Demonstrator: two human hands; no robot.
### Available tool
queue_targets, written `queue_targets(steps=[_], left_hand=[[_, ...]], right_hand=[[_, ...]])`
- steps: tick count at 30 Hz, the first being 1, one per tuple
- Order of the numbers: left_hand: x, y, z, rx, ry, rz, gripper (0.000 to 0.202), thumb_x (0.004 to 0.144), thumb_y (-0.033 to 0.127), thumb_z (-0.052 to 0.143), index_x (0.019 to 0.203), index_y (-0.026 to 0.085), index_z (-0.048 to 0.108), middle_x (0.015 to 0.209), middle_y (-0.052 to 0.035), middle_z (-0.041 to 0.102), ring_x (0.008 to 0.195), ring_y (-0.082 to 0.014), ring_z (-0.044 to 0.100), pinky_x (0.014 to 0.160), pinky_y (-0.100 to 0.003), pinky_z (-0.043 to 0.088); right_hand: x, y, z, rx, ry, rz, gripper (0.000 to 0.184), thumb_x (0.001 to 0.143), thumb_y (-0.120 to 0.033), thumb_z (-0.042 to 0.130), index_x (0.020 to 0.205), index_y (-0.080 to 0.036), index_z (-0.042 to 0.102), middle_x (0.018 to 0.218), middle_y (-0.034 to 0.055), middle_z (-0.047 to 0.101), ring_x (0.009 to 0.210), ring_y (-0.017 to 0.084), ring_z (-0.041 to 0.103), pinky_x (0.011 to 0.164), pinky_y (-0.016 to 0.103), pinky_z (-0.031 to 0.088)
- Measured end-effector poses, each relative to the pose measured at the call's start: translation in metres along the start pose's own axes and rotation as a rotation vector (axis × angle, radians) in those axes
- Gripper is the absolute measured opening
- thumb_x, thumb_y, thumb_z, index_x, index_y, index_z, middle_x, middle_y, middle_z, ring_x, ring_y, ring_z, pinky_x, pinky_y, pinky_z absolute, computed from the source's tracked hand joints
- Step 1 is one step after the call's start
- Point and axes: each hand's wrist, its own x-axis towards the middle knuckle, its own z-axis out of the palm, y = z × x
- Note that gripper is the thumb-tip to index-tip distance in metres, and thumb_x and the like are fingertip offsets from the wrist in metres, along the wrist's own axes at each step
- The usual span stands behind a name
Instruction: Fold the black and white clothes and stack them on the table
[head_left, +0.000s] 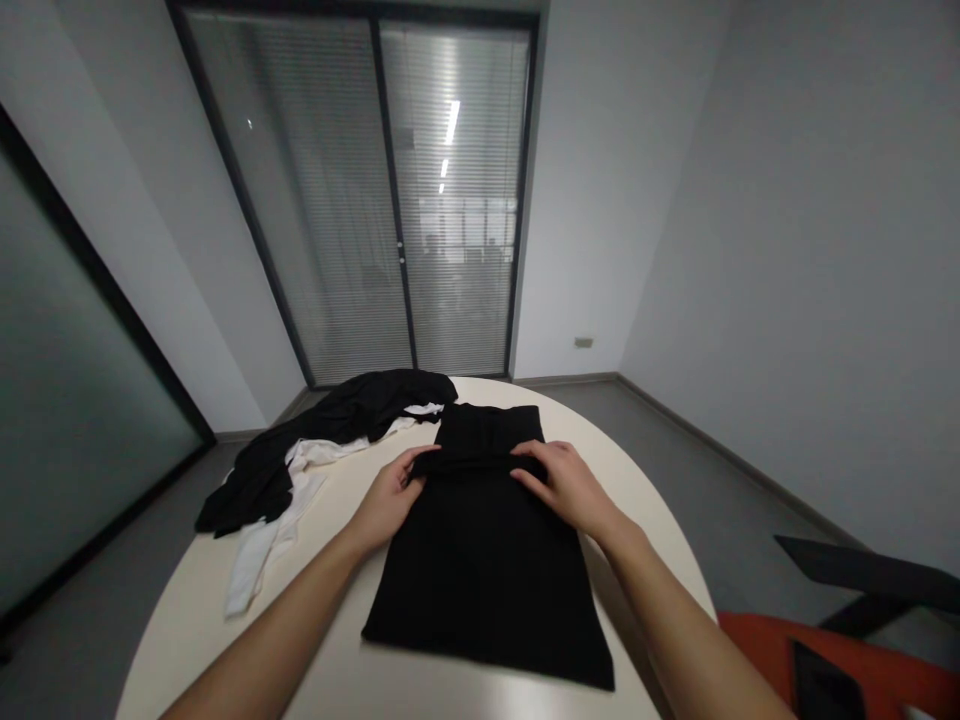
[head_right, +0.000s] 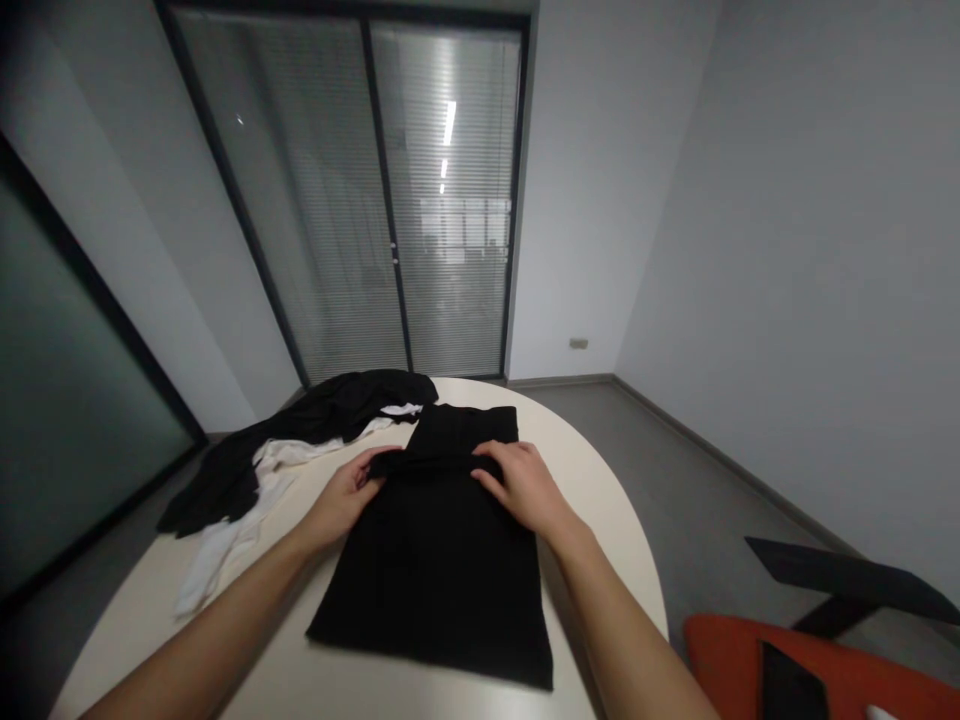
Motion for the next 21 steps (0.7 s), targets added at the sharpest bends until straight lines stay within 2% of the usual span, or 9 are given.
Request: queue_targets(steps=[3, 6, 9, 12, 14, 16, 18, 21], left_hand=[[0.029, -0.016, 0.002, 0.042, 0.057, 0.082, 0.043, 0.087, 0.035, 0.061, 0.125, 0.016, 0.063, 0.131, -0.0099, 0.065, 0.127, -0.0261, 0.057, 0.114, -0.041, 0.039], [0.046, -0.043, 0.007, 0.119, 0.108, 0.000, 0.042, 0.087, 0.037, 0.060, 0.123, 0.016, 0.063, 0.122, -0.0113, 0.069, 0.118, -0.0260, 0.063, 0.105, -0.042, 0.046], [0.044, -0.070, 0.013, 0.164, 0.150, -0.048, 0.046, 0.084, 0.033, 0.063, 0.125, 0.014, 0.061, 0.117, -0.0143, 0.069, 0.109, -0.0263, 0.066, 0.100, -0.045, 0.049], [0.031, -0.084, 0.013, 0.247, 0.185, -0.022, 0.055, 0.083, 0.027, 0.063, 0.136, 0.015, 0.054, 0.126, -0.0144, 0.063, 0.107, -0.0231, 0.064, 0.100, -0.043, 0.048], [0.021, -0.086, 0.010, 0.368, 0.172, 0.034, 0.056, 0.084, 0.025, 0.062, 0.138, 0.018, 0.052, 0.131, -0.0130, 0.060, 0.107, -0.0217, 0.062, 0.101, -0.041, 0.047], [0.014, -0.083, 0.008, 0.491, 0.149, 0.045, 0.052, 0.086, 0.025, 0.060, 0.136, 0.019, 0.053, 0.124, -0.0110, 0.064, 0.103, -0.0215, 0.063, 0.097, -0.039, 0.048], [0.010, -0.078, 0.006, 0.552, 0.142, 0.004, 0.046, 0.086, 0.024, 0.060, 0.132, 0.019, 0.057, 0.110, -0.0078, 0.067, 0.094, -0.0204, 0.063, 0.090, -0.036, 0.049], [0.010, -0.073, 0.006, 0.566, 0.153, -0.020, 0.037, 0.088, 0.023, 0.057, 0.125, 0.021, 0.062, 0.098, -0.0038, 0.067, 0.082, -0.0176, 0.063, 0.081, -0.030, 0.049]], right_hand=[[0.009, 0.009, 0.007, -0.168, 0.127, -0.041, 0.023, 0.099, -0.032, 0.053, 0.120, -0.024, 0.061, 0.118, 0.0086, 0.071, 0.108, 0.024, 0.063, 0.109, 0.047, 0.032], [0.011, 0.028, 0.023, -0.228, 0.115, 0.042, 0.029, 0.099, -0.029, 0.052, 0.126, -0.023, 0.059, 0.116, 0.0094, 0.071, 0.110, 0.024, 0.062, 0.108, 0.048, 0.033], [0.006, 0.047, 0.036, -0.203, 0.043, 0.155, 0.041, 0.097, -0.030, 0.055, 0.137, -0.022, 0.053, 0.121, 0.0102, 0.068, 0.115, 0.025, 0.059, 0.104, 0.046, 0.038], [0.002, 0.051, 0.035, -0.151, 0.055, 0.148, 0.036, 0.096, -0.033, 0.057, 0.129, -0.019, 0.058, 0.124, 0.0116, 0.065, 0.117, 0.026, 0.057, 0.100, 0.042, 0.041], [-0.001, 0.041, 0.028, -0.073, 0.028, 0.109, 0.027, 0.095, -0.037, 0.058, 0.113, -0.019, 0.065, 0.109, 0.0090, 0.068, 0.104, 0.023, 0.060, 0.091, 0.037, 0.045], [-0.004, 0.023, 0.021, 0.051, -0.127, 0.048, 0.025, 0.094, -0.042, 0.059, 0.102, -0.019, 0.067, 0.094, 0.0048, 0.067, 0.085, 0.018, 0.062, 0.077, 0.030, 0.046], [-0.008, 0.001, 0.017, 0.109, -0.291, -0.051, 0.028, 0.091, -0.047, 0.064, 0.097, -0.020, 0.068, 0.092, 0.0031, 0.066, 0.081, 0.016, 0.061, 0.072, 0.026, 0.044], [-0.014, -0.034, 0.018, 0.081, -0.420, -0.158, 0.043, 0.078, -0.060, 0.074, 0.095, -0.021, 0.069, 0.091, 0.0017, 0.066, 0.077, 0.015, 0.060, 0.067, 0.025, 0.040]])
